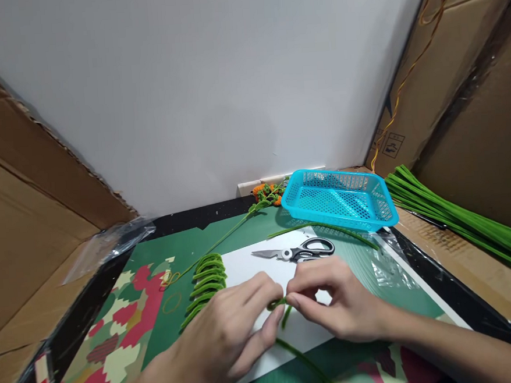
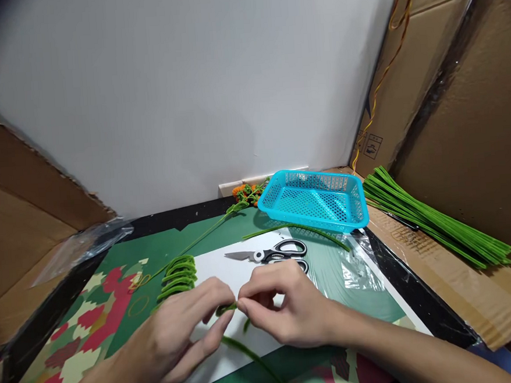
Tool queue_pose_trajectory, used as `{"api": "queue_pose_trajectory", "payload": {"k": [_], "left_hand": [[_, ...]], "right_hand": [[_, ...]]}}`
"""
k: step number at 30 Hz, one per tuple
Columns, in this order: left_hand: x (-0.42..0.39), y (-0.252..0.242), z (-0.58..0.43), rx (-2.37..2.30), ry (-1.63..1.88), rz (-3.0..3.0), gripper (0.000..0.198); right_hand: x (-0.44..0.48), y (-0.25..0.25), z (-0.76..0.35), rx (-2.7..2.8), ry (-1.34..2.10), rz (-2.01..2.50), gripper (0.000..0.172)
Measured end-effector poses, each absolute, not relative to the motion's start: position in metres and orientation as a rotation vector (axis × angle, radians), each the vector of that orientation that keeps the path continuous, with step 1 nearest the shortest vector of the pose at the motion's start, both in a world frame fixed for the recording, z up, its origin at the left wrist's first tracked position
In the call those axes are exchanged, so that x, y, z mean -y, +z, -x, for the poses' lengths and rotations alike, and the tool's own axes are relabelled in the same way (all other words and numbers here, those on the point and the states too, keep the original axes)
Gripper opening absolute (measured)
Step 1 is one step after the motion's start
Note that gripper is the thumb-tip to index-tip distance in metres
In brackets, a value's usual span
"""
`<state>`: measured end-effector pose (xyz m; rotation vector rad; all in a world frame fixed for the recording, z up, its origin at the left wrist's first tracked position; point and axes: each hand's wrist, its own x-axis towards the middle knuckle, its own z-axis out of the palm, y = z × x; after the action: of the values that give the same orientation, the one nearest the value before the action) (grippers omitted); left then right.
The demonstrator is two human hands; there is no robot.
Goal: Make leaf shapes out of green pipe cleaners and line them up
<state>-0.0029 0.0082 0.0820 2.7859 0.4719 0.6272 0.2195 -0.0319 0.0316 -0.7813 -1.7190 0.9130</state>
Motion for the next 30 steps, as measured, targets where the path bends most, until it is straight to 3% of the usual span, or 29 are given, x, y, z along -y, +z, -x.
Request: {"api": "queue_pose_trajectory", "payload": {"k": [4, 8, 13, 19, 22, 25, 30], "left_hand": [[0.0, 0.084, -0.002, -0.84, 0.37, -2.03, 0.028], [0.0, 0.076, 0.001, -0.879, 0.259, -1.677, 0.032], [-0.005, 0.069, 0.004, -0.802, 0.423, -2.282, 0.024], [-0.017, 0.07, 0.003, -0.161, 0.704, -3.555, 0.032], [-0.022, 0.066, 0.004, -0.125, 0.693, -3.587, 0.03], [-0.022, 0.062, 0.007, -0.298, 0.719, -3.244, 0.031], [-0.011, 0.07, 0.003, -0.896, 0.434, -2.332, 0.026]], "right_hand": [[0.034, 0.023, -0.226, 1.975, 0.14, 0.659, 0.018], [0.031, 0.016, -0.227, 1.995, 0.024, 0.657, 0.017], [0.032, 0.03, -0.221, 1.85, 0.55, 0.775, 0.017], [0.018, 0.018, -0.212, 1.143, 1.787, 0.857, 0.033], [0.01, 0.012, -0.213, 1.04, 1.91, 0.838, 0.028], [0.011, 0.021, -0.218, 1.321, 1.628, 0.906, 0.023], [0.021, 0.035, -0.223, 1.821, 0.597, 0.842, 0.014]]}}
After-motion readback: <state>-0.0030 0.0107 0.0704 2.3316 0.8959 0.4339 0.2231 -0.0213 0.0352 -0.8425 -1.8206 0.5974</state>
